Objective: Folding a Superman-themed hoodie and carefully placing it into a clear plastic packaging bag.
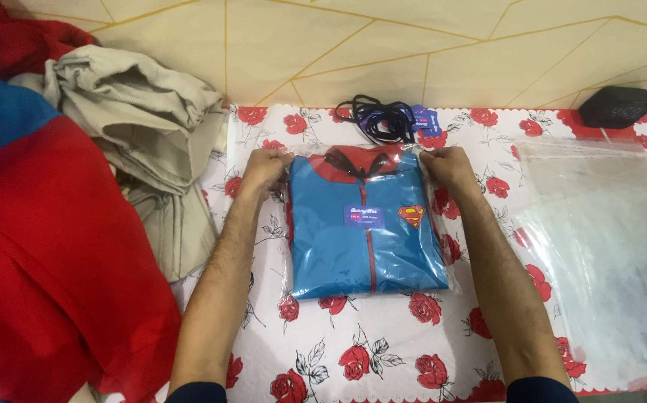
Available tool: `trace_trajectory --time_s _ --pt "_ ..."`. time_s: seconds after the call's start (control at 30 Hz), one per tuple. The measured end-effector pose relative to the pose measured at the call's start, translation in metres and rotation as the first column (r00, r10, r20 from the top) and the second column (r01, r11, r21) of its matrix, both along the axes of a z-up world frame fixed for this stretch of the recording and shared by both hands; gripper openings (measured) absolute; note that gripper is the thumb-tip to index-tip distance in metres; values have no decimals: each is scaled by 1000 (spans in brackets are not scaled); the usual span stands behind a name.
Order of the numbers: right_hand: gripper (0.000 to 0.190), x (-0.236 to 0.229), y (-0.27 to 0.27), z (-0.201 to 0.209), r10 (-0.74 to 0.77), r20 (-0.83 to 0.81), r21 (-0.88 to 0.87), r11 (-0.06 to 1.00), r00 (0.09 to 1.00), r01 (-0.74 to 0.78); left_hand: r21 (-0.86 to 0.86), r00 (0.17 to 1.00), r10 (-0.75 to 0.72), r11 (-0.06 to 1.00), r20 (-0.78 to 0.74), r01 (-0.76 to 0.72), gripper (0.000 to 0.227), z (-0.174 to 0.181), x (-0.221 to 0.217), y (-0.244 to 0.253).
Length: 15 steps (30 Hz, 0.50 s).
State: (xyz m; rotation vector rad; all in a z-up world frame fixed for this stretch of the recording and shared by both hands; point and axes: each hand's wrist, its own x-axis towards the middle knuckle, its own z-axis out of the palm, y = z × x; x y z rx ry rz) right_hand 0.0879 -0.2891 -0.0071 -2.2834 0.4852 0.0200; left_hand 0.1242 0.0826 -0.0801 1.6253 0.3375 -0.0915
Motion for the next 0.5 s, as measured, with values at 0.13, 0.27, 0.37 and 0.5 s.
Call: trace_trajectory --time_s 0.13,0.27,0.37,0.5 --pt "31 -7 14 16 11 1 28 1000 1000 -11 -12 999 -3 1000 -46 3 25 1 0 -3" --pt "28 -2 10 5 43 10 -10 999 999 -43 150 999 47 988 9 -48 17 -28 7 -3" --pt "26 3 7 -2 48 11 -35 998 999 -48 181 993 113 977 28 -116 13 -25 3 -8" --pt "31 -6 12 17 24 -34 -32 999 999 -25 17 990 130 992 -52 -129 18 39 -28 -14"
